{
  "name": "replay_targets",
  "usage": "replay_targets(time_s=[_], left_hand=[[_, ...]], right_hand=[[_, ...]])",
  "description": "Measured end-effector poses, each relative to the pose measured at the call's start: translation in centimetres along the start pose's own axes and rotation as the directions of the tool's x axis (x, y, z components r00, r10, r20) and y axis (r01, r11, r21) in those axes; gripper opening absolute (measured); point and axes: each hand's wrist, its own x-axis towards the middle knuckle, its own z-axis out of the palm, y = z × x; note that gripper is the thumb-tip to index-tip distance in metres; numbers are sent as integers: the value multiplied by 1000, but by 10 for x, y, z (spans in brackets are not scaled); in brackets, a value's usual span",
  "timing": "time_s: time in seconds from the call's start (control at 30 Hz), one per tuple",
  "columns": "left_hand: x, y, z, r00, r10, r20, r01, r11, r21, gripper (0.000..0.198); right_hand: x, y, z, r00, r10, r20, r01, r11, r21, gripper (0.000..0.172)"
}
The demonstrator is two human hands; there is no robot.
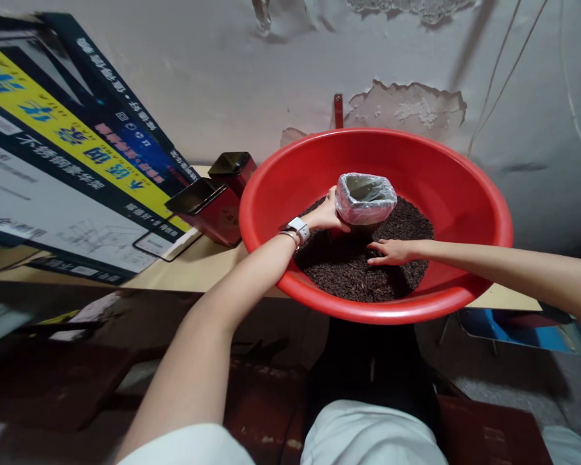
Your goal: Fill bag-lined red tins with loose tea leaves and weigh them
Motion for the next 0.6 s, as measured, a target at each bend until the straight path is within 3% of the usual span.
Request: replay_targets(time_s=[0.1,0.23,0.43,0.6], left_hand=[[-2,5,-2,1000,11,17,-11,1000,6,128],[-4,8,-4,998,32,56,-33,999,15,124],[-4,1,-3,1000,-26,17,25,997,78,129],[-5,3,-2,997,-72,8,71,992,102,130]], right_hand=[[19,-2,4,995,-98,2,97,988,119,65],[17,-11,7,988,-148,50,142,984,110,61],[-12,-16,25,990,-64,125,56,996,63,94],[-7,-19,37,997,-68,-43,66,996,-56,66]])
